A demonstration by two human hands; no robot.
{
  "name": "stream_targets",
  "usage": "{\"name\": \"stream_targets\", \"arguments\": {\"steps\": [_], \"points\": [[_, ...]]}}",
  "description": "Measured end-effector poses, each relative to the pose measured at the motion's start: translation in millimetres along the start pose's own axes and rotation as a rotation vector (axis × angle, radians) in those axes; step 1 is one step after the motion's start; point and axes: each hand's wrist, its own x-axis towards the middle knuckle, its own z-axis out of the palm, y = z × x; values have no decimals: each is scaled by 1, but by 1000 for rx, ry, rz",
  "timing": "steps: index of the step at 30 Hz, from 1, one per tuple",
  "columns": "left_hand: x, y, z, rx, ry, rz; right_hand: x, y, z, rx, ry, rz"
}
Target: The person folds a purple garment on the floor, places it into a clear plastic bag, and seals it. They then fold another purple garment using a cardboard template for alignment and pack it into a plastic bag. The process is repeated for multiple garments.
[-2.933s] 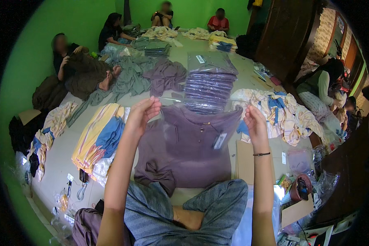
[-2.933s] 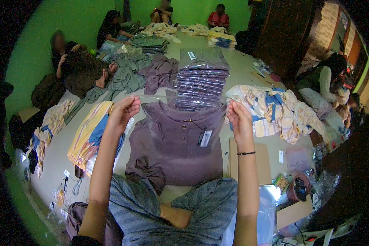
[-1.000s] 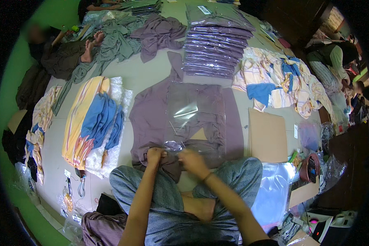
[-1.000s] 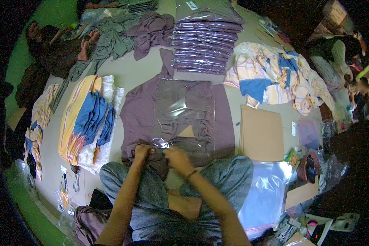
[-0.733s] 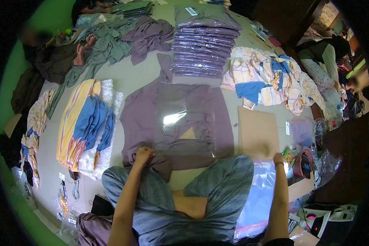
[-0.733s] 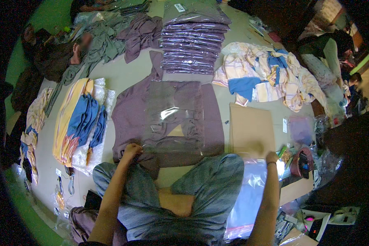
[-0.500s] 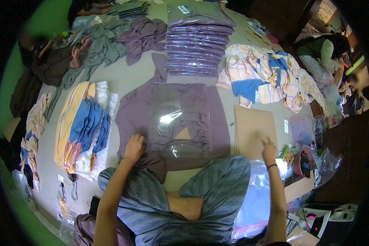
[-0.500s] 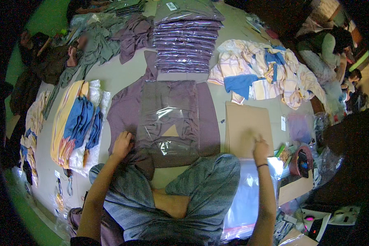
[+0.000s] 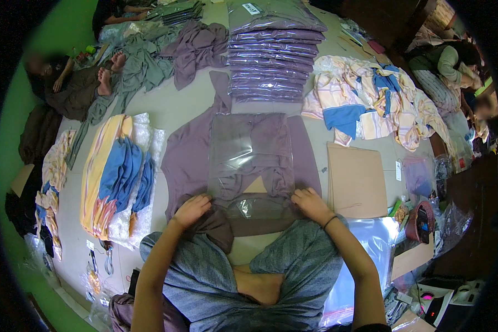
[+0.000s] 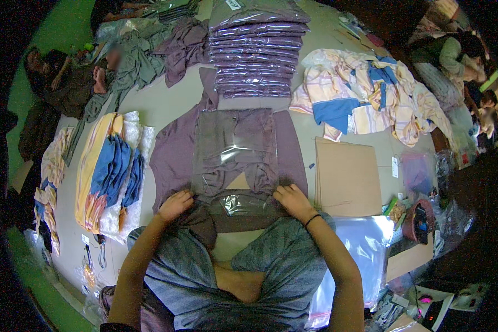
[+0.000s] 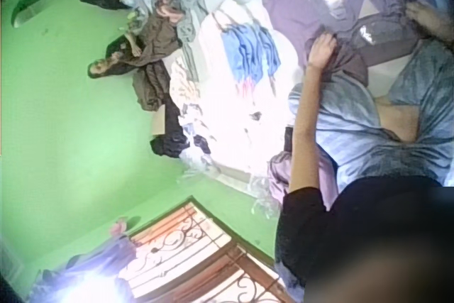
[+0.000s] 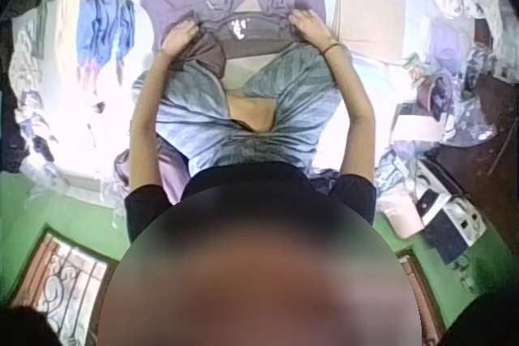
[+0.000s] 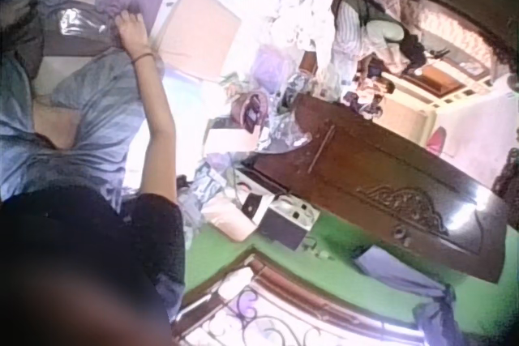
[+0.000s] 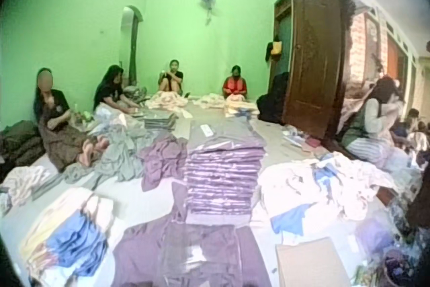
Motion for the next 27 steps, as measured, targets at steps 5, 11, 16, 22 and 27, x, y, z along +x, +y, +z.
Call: {"name": "stream_targets", "arguments": {"steps": [5,11,16,22,27], "points": [[5,-1,-8,-49,84,56,-1,-3,-2,-9,23,-138],[9,1,-24,-324,-25,-156,0,-5,-6,116,58,-144],[15,1,-33,-534,78,-383,-6,-3,-8,574,53,65],[26,12,-26,-609,308,-631,-1,5,1,1002,117,404],[42,24,-11,-529,497,-881,17,7,20,1167,159,714]]}}
